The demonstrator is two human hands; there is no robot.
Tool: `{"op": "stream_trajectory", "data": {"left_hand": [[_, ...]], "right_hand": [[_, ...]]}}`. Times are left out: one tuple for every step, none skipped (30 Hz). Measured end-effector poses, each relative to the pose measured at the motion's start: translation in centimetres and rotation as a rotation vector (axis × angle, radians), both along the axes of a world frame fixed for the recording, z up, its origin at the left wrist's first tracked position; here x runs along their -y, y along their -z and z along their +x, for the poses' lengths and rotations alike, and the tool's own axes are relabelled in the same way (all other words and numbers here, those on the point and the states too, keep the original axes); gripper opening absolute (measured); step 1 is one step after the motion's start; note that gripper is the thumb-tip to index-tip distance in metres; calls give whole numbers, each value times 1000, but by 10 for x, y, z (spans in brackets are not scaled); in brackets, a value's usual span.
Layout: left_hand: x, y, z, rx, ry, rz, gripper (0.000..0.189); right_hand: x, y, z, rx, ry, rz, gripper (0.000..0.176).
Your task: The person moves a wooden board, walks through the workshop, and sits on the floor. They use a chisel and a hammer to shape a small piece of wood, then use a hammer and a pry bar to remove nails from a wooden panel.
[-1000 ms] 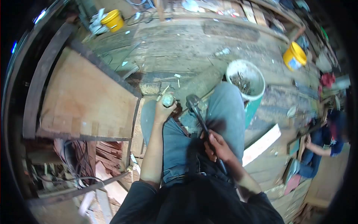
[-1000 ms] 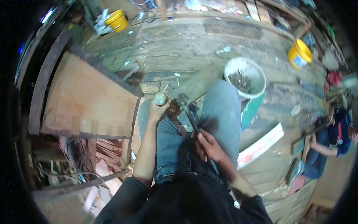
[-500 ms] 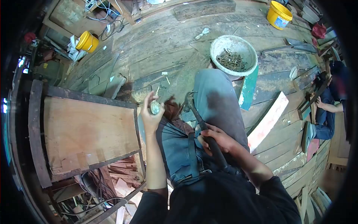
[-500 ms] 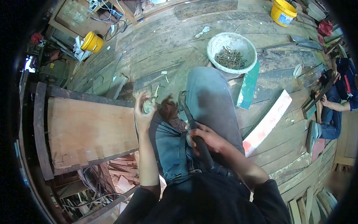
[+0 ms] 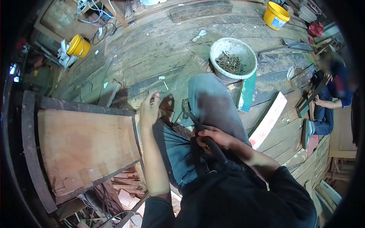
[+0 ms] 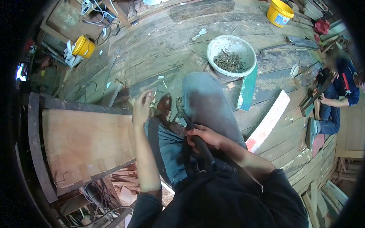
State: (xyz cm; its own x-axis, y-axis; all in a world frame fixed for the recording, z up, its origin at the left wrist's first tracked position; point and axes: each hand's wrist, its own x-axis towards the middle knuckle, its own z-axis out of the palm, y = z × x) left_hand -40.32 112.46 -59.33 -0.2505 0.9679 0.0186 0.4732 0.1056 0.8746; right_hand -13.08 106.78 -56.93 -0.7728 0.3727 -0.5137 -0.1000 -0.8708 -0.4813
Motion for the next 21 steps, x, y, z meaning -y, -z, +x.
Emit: {"op": "stream_trajectory", "data": {"left_hand": [[-1,1,-6,31,11,-57,31],[-2,-1,-10,63,21,-112,32],[-3,-3,-12,83,39,-83,30],[-6,-5,-16,86,26,-85,30],[-9,-5,-22,208,15,-198,28],[-11,-5,-28,330,5,-310,27],[-11,-6,-34,332,-8,-308,27],[-10,-4,-41,297,14,-247,26],[-10,0,-47,266,46,-187,25],[-15,5,-49,242,89,-123,24],[-26,28,-59,337,-6,-130,25],[-32,21,-58,396,-7,-163,25],[-41,14,-57,215,31,-168,26],[-54,30,-64,156,48,-185,25],[-62,25,-59,173,53,-232,25],[-71,24,-56,104,43,-249,27],[-78,26,-55,94,44,-258,27],[-84,27,-57,81,37,-267,28],[-89,29,-60,79,46,-268,28],[-91,28,-60,120,42,-274,28],[-93,29,-59,160,39,-281,28]], "right_hand": [[-2,-2,-3,19,14,-15,24],[-3,-1,-5,26,0,-16,24],[-4,2,-5,35,-23,-9,28],[-4,4,-6,41,-43,-3,32],[-4,5,-9,42,-57,-3,32],[-4,5,-11,42,-60,-5,31],[-3,6,-13,42,-61,-6,30],[-3,7,-17,41,-70,-9,30],[-2,7,-20,41,-74,-23,29],[0,6,-20,50,-68,-34,27],[4,4,-23,83,-53,-41,23],[7,2,-27,121,-27,-42,20],[8,10,-27,135,-67,32,19],[10,2,-30,133,-27,-24,19],[11,3,-30,100,-25,-21,19],[13,5,-30,60,-29,-21,20],[15,6,-27,67,-11,-23,20],[15,8,-26,45,-28,-30,23],[15,9,-26,20,-48,-37,26],[15,5,-26,18,-40,-41,26],[15,-1,-27,46,-13,-42,23]]}}
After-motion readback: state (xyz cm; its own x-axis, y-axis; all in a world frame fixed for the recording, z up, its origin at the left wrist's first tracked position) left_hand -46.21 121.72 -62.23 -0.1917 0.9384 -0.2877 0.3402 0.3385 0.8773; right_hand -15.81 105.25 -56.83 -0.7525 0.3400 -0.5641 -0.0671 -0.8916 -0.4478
